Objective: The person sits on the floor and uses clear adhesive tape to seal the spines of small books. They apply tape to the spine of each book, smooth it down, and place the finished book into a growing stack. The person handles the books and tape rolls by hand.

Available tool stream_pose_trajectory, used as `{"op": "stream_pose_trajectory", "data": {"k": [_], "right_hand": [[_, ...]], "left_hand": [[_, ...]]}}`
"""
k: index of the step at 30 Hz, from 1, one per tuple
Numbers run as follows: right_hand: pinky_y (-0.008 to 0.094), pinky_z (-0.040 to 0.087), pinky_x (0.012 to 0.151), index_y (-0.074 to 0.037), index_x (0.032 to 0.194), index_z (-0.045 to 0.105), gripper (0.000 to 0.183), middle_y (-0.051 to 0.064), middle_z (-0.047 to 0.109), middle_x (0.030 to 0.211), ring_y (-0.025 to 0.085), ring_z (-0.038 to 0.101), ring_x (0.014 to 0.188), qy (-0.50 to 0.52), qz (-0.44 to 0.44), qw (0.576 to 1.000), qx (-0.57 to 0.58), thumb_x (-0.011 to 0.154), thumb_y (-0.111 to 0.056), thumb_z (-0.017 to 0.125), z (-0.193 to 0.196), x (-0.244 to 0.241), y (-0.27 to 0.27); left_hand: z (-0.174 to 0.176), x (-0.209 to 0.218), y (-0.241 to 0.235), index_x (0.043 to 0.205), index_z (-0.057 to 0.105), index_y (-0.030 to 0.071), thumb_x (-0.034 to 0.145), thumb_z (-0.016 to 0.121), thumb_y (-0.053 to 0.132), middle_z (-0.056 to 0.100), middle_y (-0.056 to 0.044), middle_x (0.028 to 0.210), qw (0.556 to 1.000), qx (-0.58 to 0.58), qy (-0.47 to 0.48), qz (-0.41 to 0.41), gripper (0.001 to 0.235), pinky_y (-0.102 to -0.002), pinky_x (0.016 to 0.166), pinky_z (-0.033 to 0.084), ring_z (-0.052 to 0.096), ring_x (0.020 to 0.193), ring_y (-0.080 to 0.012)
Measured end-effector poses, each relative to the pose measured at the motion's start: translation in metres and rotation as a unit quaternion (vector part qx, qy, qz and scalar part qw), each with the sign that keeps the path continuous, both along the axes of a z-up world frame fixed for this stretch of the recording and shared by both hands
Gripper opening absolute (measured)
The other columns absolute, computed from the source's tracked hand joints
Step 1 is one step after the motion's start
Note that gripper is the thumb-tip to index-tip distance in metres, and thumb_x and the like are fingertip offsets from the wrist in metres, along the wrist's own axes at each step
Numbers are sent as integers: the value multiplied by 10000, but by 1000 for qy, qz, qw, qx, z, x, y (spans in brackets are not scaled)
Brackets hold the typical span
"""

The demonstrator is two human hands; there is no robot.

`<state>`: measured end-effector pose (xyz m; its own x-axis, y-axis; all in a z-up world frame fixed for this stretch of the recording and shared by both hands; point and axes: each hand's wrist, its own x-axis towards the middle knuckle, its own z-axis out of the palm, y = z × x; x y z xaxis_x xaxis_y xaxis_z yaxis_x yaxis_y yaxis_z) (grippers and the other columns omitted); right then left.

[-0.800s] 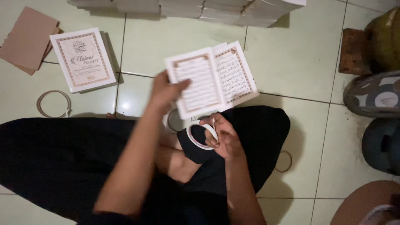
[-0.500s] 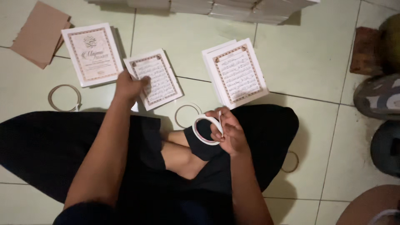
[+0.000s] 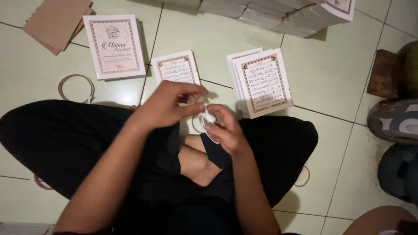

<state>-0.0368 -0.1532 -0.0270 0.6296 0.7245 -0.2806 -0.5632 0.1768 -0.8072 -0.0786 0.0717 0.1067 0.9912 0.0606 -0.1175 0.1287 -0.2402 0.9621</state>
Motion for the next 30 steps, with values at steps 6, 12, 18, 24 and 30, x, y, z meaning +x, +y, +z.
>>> {"op": "stream_pose_trajectory", "data": {"k": [6,12,18,24,30], "right_hand": [[149,340,370,-30,1320,583,448,107,648,1079,78,506,538,-50,20,995,-89,887,48,669,13,-3,25],[143,370,396,-103,1316,624,447,77,648,741,91,566,532,-58,27,985,-160,888,-2,704,3,-8,27],[132,349,378,-121,1370,524,479,81,597,1234,130,572,600,32,-55,995,-80,930,6,664,21,-19,44],[112,398,382,-137,1414,468,491,64,562,1256,130,600,599,34,-109,990,-84,969,-136,674,-12,0,38],[244,369,367,-39,888,688,62,64,618,764,126,520,554,34,-174,950,-256,937,-61,719,-14,5,74]], "left_hand": [[-68,-12,-6,979,822,182,827,816,121,745,-65,763,993,52,31,97,163,-312,705,609,719,721,-195],[-73,-20,-1,907,806,108,826,808,110,740,-80,707,992,1,79,100,81,-343,677,582,674,690,-196],[-66,-6,0,907,804,112,870,761,67,717,-79,674,992,64,31,104,73,-358,633,563,686,642,-244],[-52,32,30,890,781,104,892,766,126,729,-142,772,990,102,11,99,26,-449,728,544,720,793,-377],[-121,103,63,781,769,114,910,731,85,761,-6,781,982,125,89,110,138,-280,642,552,685,721,-105]]}}
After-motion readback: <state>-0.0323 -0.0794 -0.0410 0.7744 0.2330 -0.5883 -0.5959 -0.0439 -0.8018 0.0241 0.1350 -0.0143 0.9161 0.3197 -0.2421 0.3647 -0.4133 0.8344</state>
